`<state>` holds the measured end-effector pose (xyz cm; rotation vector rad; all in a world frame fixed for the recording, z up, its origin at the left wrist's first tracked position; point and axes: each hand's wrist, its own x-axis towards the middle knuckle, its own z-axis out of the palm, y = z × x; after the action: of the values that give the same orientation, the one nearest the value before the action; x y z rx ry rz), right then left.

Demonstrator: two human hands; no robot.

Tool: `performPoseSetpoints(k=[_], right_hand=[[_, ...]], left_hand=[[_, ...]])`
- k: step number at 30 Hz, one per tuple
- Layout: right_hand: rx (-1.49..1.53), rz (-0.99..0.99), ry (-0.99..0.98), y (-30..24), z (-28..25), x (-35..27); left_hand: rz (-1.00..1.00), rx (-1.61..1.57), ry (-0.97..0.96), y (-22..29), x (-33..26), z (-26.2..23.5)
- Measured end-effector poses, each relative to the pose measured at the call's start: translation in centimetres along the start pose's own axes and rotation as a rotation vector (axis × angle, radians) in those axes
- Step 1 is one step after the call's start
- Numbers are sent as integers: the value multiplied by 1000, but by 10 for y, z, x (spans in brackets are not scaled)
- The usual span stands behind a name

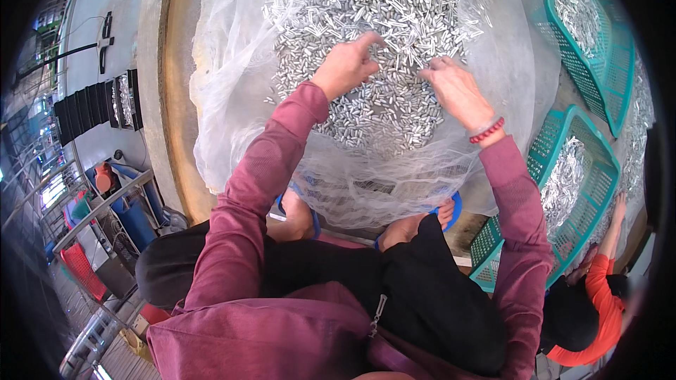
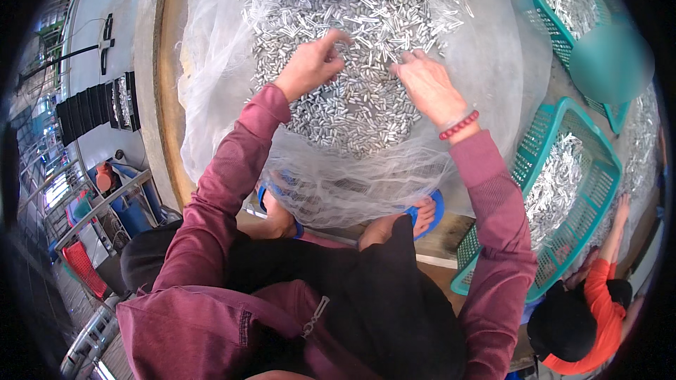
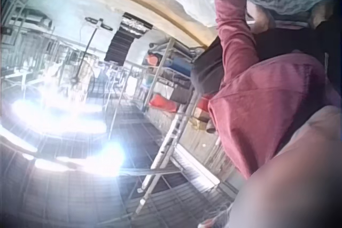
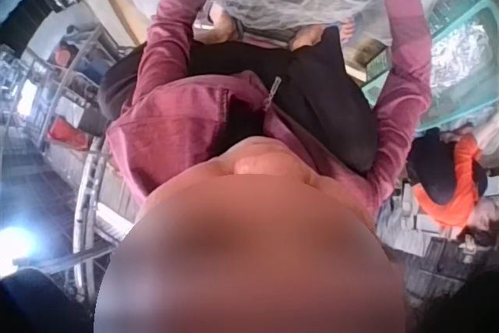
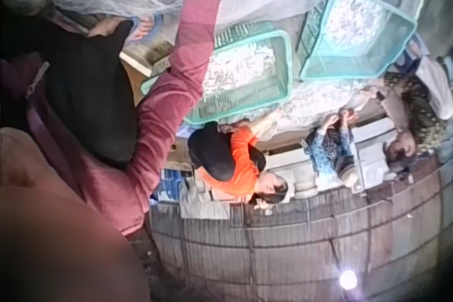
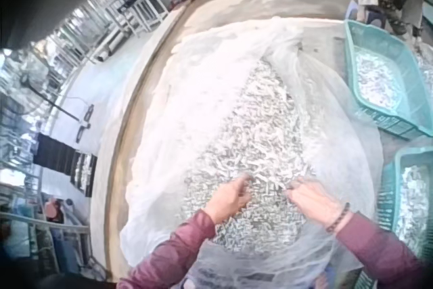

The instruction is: The person sits on the floor and sorts small silver-colored items from a large pile in a white mesh bag, picking them up by hand and placing them into green plastic baskets. Another person is visible nearby also sorting items.

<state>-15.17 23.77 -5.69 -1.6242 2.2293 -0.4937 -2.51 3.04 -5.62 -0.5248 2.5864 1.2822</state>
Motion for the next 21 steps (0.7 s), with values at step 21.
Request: performPoseSetpoints(k=[21], right_hand=[[275, 216, 102, -14, 48, -20]], left_hand=[[-64, -1166, 78, -22, -15, -57]])
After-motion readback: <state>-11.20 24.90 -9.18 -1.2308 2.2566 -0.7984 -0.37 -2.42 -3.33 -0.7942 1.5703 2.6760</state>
